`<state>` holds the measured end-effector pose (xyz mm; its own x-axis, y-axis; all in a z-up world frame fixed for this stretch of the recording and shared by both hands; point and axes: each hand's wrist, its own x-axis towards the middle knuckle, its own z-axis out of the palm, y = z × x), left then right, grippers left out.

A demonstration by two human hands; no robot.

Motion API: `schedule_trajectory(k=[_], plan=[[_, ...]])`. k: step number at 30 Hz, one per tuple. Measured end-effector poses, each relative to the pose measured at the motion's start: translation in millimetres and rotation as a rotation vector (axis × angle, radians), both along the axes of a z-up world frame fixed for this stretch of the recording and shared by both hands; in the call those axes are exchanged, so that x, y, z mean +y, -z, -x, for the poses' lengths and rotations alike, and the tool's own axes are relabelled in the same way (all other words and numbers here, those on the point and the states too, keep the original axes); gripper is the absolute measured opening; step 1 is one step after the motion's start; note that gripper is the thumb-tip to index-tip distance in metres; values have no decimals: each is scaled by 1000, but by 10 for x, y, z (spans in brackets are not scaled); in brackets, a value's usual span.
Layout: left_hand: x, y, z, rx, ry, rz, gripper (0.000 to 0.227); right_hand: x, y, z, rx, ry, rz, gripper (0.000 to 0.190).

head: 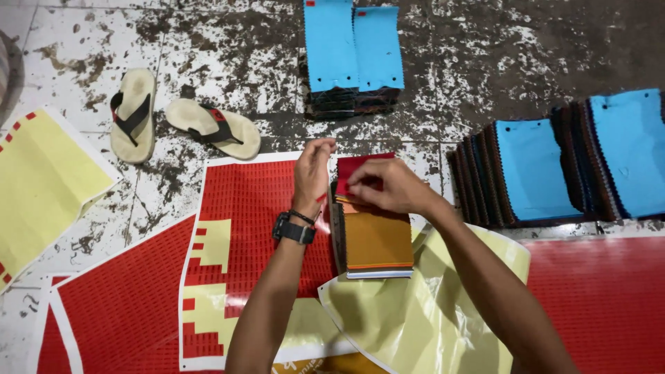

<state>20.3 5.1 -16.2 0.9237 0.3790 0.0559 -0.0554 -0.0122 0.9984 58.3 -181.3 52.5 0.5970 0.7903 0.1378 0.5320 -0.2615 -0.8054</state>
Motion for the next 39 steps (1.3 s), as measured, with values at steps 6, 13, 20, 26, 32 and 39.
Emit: schedule_trajectory(k=[6,13,20,26,32,39], plan=[[-194,-36,-153,53,23,-168,27,41,-75,31,197,-6,-25,19],[-227,227,-279,-101,-224,-428,14,-10,84,41,189,60,-18,13],[-72,-32,-130,-193,-325,-606,19,19,190,-2,239,85,58,11],[91,299,118,-228,-134,-622,20,20,418,-267,255,221,117,9],[148,302,291,-215,-61,-727,21,92,505,-343,271,287,203,10],[118,577,198,-312,-45,-1110,28,134,567,-324,169,334,330,14]])
